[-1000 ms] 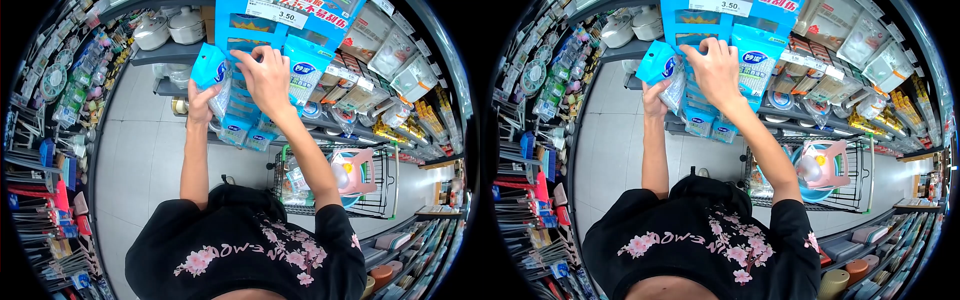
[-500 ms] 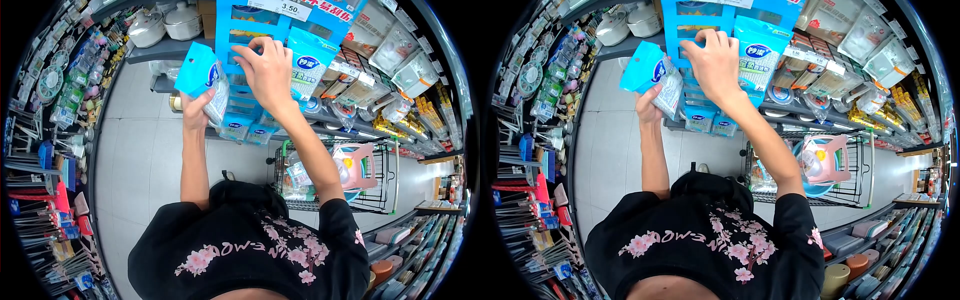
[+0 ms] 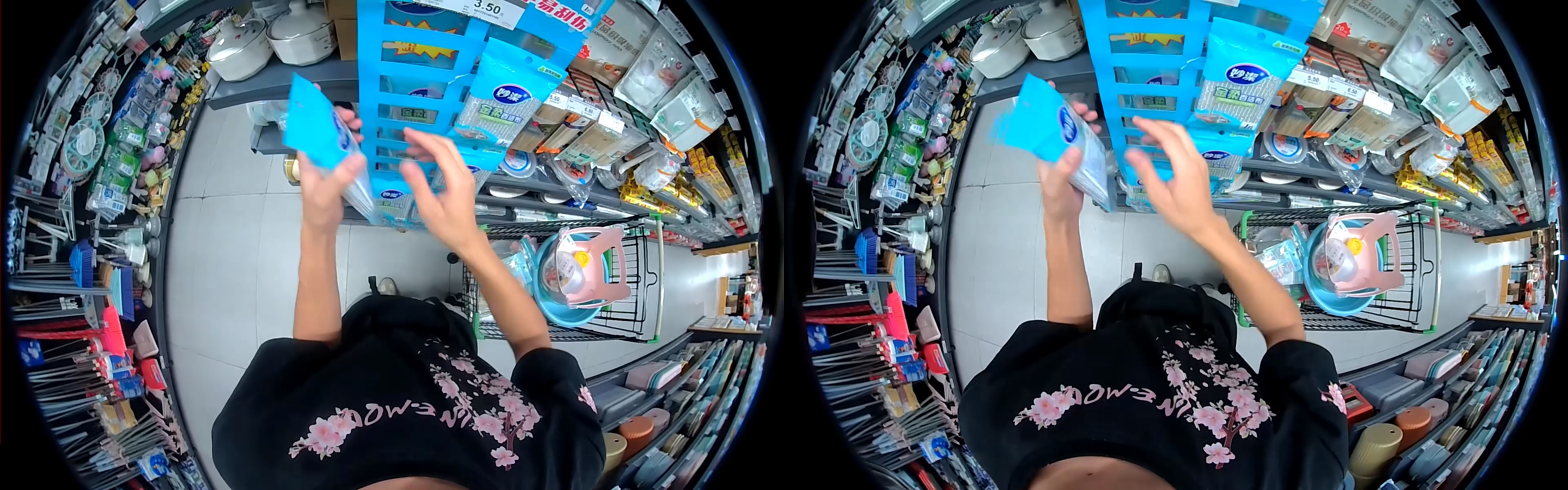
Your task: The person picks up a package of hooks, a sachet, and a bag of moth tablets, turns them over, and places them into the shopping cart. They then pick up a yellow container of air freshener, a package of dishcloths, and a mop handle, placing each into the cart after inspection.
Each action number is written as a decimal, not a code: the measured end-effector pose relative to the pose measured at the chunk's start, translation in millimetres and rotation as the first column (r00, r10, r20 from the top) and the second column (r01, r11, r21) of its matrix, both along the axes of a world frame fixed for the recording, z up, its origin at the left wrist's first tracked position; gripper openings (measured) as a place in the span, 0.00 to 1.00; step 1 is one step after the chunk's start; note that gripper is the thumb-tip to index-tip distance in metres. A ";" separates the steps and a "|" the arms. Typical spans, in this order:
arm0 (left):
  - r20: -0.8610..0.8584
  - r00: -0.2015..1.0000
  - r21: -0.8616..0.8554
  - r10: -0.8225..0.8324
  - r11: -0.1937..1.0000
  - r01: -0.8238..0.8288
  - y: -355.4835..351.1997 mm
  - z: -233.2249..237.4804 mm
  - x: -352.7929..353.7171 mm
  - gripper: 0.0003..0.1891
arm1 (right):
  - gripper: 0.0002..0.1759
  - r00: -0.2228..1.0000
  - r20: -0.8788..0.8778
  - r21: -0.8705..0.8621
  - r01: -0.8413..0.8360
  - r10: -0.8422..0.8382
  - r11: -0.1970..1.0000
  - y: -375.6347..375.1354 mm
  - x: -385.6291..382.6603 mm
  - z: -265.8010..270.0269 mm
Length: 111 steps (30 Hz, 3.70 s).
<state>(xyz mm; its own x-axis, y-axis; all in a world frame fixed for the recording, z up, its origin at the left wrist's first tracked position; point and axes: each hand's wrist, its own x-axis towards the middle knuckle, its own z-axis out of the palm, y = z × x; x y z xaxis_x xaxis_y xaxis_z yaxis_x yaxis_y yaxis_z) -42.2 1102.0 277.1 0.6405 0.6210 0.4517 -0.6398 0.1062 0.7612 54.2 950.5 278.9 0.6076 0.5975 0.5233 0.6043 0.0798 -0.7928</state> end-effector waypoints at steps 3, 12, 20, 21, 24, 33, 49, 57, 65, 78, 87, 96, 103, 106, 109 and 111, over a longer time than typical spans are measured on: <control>-0.175 0.983 0.191 0.058 0.981 -0.024 -17.8 -8.4 -3.6 0.66 | 0.34 0.985 -0.041 0.090 -0.165 0.170 0.982 -15.2 -25.7 8.7; -0.269 0.917 0.011 -0.295 0.951 0.309 -62.9 10.6 -18.0 0.34 | 0.26 0.718 -0.659 0.314 -0.008 0.224 0.949 -89.7 -48.6 -19.7; -0.305 0.860 -0.079 -0.410 0.910 0.406 -120.3 -1.8 -30.2 0.32 | 0.20 0.639 -0.752 0.303 0.117 0.161 0.946 -157.1 -71.6 -24.0; -0.308 0.848 -0.137 -0.431 0.902 0.409 -131.5 -0.3 -31.8 0.31 | 0.19 0.631 -0.762 0.289 0.130 0.146 0.949 -169.1 -74.6 -22.7; -0.326 0.843 -0.163 -0.428 0.904 0.396 -170.3 3.7 -36.5 0.29 | 0.19 0.607 -0.788 0.264 0.178 0.105 0.948 -205.0 -83.7 -19.2; -0.354 0.837 -0.123 -0.418 0.908 0.401 -296.9 1.1 -67.5 0.24 | 0.18 0.608 -0.785 0.319 0.231 0.120 0.919 -330.8 -119.9 -23.8; -0.448 0.874 0.640 0.188 0.750 0.167 -426.2 9.1 -121.1 0.26 | 0.21 0.763 -0.641 0.198 0.273 -0.087 0.941 -437.8 -153.0 -7.6; -0.149 0.766 -0.539 -0.626 0.701 0.467 -426.5 -19.8 -132.4 0.35 | 0.23 0.917 -0.398 0.316 0.156 -0.018 0.936 -439.5 -181.4 -0.4; 0.168 0.645 -0.594 -0.745 0.446 0.670 -410.5 -24.3 -118.3 0.35 | 0.11 0.931 -0.234 0.261 0.338 -0.280 0.904 -437.0 -179.8 3.1; -0.346 0.938 0.591 -0.021 0.772 0.235 -395.5 -24.0 -88.7 0.39 | 0.38 0.846 -0.520 0.361 0.338 -0.112 0.869 -399.6 -165.9 4.8; -0.540 0.842 0.577 -0.003 0.726 0.373 -371.1 -44.8 -99.9 0.37 | 0.27 0.627 -0.779 0.278 0.312 0.022 0.909 -388.7 -143.5 -35.7; -0.533 0.839 0.663 0.111 0.671 0.332 -343.8 -62.1 -78.5 0.39 | 0.27 0.568 -0.823 0.225 0.366 -0.025 0.903 -347.4 -128.7 -69.0; -0.491 0.829 0.686 0.268 0.705 0.179 -303.5 -69.2 -56.2 0.38 | 0.30 0.538 -0.838 0.102 0.322 -0.093 0.941 -331.5 -117.9 -85.1; -0.518 0.809 0.656 0.279 0.736 0.166 -295.6 -70.9 -49.7 0.37 | 0.31 0.563 -0.817 0.034 0.266 -0.127 0.963 -321.6 -116.8 -89.4; -0.521 0.822 0.663 0.231 0.715 0.219 -302.4 -74.5 -44.8 0.38 | 0.31 0.530 -0.838 0.053 0.315 -0.129 0.948 -310.6 -112.8 -99.2; -0.534 0.819 0.666 0.210 0.701 0.255 -316.9 -81.7 -39.9 0.38 | 0.29 0.511 -0.846 0.079 0.400 -0.151 0.913 -310.3 -104.8 -99.7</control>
<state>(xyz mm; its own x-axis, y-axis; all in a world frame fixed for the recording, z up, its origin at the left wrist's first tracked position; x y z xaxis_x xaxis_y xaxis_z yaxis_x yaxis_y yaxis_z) -82.0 785.1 195.3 0.9152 0.2619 0.3063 -0.1052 -0.5784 0.8089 -50.6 640.3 179.2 0.9477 0.2554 -0.1913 -0.2624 0.2825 -0.9227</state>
